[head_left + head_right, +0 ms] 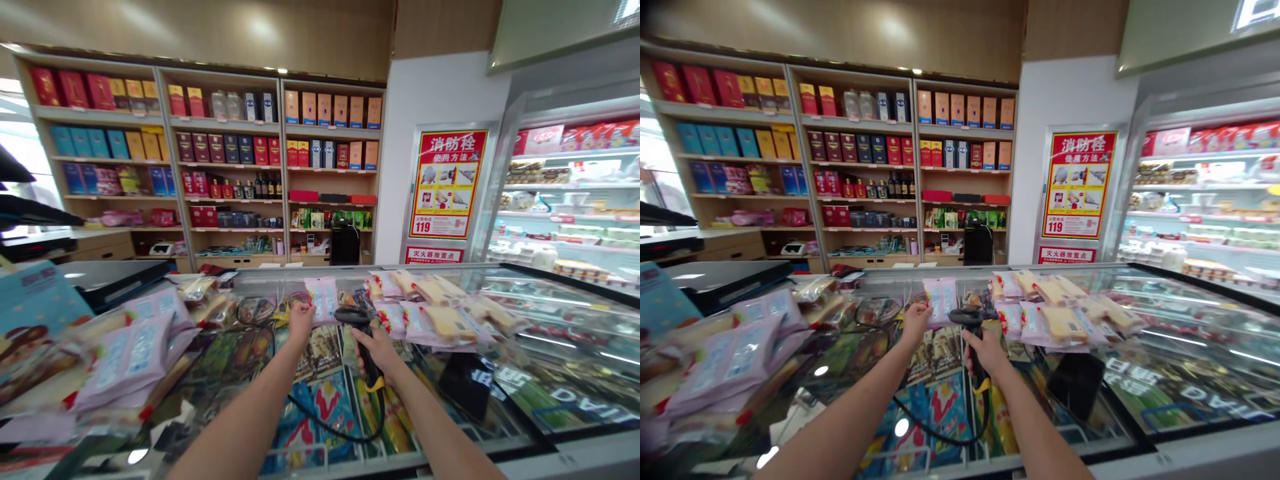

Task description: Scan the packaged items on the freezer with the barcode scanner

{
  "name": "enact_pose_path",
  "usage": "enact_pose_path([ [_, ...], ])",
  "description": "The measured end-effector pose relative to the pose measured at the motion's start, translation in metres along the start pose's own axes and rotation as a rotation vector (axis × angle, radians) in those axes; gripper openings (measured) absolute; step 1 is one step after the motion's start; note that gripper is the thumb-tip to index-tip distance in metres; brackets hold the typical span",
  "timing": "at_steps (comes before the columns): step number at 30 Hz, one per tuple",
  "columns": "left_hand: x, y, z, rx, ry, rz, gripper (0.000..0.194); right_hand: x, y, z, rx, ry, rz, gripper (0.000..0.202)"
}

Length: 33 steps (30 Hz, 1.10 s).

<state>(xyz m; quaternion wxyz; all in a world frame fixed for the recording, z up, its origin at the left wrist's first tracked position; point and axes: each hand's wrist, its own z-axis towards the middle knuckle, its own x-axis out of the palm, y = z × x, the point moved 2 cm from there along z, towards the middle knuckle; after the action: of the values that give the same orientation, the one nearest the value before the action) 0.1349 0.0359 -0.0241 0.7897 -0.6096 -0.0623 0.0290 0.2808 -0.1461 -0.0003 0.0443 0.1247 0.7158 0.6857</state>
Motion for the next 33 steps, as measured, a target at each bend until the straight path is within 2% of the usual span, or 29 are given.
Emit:
enact_pose_path([
  [3,0.002,0.002,-0.002,-0.019,0.031,0.008,0.023,-0.001,0.000,-0.001,0.020,0.013,-0.024,0.041],
  [17,0.002,-0.006,-0.007,-0.033,-0.010,0.044,0.018,0.001,0.005,-0.011,0.010,-0.010,-0.014,0.032],
  [29,0.003,-0.014,-0.012,-0.060,0.002,-0.046,0.021,0.002,0.003,-0.012,0.006,-0.025,-0.026,0.036],
  [33,0.001,-0.016,-0.013,-0.072,-0.020,-0.048,0.022,0.009,0.002,-0.009,0.011,-0.033,0.023,0.033],
])
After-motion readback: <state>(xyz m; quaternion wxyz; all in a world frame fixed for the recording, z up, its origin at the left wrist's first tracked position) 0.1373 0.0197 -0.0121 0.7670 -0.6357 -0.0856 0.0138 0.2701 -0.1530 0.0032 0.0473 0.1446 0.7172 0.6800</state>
